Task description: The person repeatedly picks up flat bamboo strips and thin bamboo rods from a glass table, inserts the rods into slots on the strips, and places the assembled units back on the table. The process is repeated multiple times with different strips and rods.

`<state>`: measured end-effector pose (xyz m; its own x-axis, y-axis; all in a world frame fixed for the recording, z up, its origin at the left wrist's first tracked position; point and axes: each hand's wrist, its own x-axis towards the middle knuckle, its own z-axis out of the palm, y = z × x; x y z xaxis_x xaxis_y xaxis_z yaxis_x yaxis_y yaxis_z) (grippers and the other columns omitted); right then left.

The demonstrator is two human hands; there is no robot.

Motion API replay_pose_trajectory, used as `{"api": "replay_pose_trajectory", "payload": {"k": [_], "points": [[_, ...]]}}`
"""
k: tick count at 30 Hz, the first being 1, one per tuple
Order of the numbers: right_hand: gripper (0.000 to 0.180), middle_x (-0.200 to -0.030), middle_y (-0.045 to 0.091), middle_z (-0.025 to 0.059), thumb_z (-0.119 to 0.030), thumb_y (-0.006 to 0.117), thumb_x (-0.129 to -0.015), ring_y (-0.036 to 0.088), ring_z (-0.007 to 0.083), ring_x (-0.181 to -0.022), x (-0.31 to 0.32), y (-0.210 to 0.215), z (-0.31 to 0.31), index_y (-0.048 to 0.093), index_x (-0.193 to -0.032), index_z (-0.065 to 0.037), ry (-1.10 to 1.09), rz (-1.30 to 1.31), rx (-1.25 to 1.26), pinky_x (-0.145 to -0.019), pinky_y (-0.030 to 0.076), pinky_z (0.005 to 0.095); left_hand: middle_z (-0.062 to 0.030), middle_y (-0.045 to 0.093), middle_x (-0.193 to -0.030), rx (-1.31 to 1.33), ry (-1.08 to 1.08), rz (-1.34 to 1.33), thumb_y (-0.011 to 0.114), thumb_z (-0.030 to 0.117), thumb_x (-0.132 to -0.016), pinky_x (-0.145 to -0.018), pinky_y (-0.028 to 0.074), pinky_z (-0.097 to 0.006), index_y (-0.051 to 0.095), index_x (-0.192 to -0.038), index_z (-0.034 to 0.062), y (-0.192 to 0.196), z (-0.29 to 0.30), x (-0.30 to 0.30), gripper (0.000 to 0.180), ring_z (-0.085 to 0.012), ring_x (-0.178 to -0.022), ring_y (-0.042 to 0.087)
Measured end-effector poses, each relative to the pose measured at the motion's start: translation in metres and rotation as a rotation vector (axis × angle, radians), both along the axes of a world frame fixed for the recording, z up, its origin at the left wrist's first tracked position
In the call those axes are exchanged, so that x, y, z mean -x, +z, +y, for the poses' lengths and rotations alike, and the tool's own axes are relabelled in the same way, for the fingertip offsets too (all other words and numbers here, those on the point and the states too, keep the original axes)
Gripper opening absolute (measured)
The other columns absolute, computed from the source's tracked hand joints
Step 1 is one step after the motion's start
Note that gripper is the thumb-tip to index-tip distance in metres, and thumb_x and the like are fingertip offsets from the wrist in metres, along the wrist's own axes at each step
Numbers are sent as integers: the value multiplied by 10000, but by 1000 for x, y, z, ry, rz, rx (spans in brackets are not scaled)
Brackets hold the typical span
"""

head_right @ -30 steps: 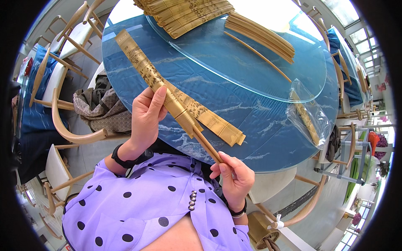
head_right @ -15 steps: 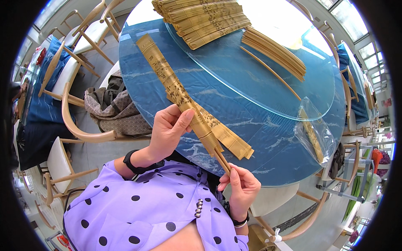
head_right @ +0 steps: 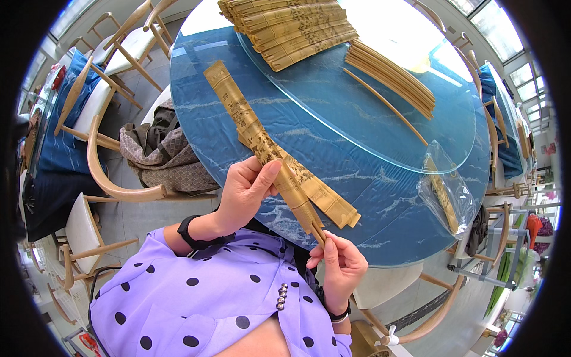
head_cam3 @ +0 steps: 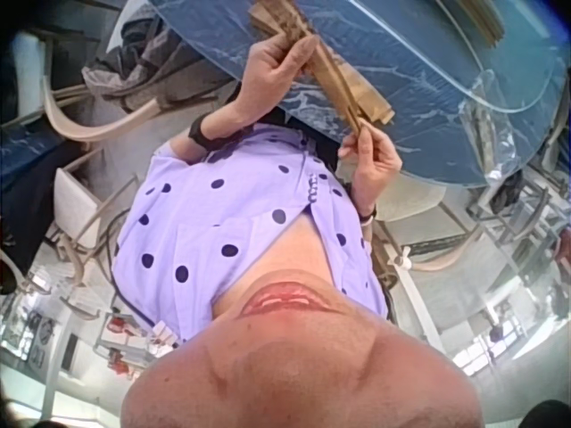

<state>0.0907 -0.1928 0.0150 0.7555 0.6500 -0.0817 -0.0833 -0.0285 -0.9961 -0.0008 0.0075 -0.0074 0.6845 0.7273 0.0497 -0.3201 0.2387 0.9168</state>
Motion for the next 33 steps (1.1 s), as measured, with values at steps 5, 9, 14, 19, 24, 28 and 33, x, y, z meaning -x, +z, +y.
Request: {"api": "replay_pose_trajectory", "payload": {"k": [5,9,14,19,24,28,33], "points": [[197,-755,689,131,-60,587,-1020,653,152,-580,-2,-4,-4,665,-1113,95,-7,-10,-13,-555,538,251,-11,669,-830,126,-10,-47,580,266,-1058,-576,410,-189,696,-1034,-12,16,10,2,302,-31,-658,505],[191,-754,687,129,-58,583,-1022,648,147,-577,-1,-3,-2,667,-1112,89,-15,-6,-15,-552,536,251,0,658,-799,-13,46,1,550,284,-1072,-559,386,-180,701,-1009,3,7,6,0,326,-24,-651,494],[186,-755,685,126,-55,582,-1022,644,144,-577,-3,-6,-2,666,-1113,84,-4,-2,-28,-551,535,250,5,638,-748,22,51,5,552,297,-1070,-542,370,-189,701,-971,-6,7,8,1,352,-25,-634,488],[183,-752,682,121,-57,587,-1022,641,141,-578,-4,-7,-4,666,-1109,83,-17,-7,-21,-552,531,247,7,617,-717,-1,70,25,563,304,-1065,-525,345,-195,705,-968,3,10,13,1,347,-22,-615,479],[179,-747,679,115,-57,588,-1022,639,137,-582,-2,-3,0,667,-1102,82,-36,-40,-12,-551,527,245,10,605,-703,16,90,28,565,303,-1064,-523,332,-196,693,-979,9,3,12,2,331,-20,-602,470],[177,-740,676,110,-58,587,-1022,636,135,-584,-3,-2,2,667,-1096,81,-47,-52,-14,-551,525,246,19,600,-708,21,105,-1,564,292,-1066,-538,346,-197,670,-968,8,7,13,2,318,-18,-621,471],[175,-735,673,110,-60,588,-1022,631,136,-580,-3,3,3,667,-1091,80,-22,-42,-27,-549,526,250,21,603,-718,-91,250,-69,572,268,-1063,-558,361,-194,660,-909,1,6,16,1,321,-21,-655,489]]}}
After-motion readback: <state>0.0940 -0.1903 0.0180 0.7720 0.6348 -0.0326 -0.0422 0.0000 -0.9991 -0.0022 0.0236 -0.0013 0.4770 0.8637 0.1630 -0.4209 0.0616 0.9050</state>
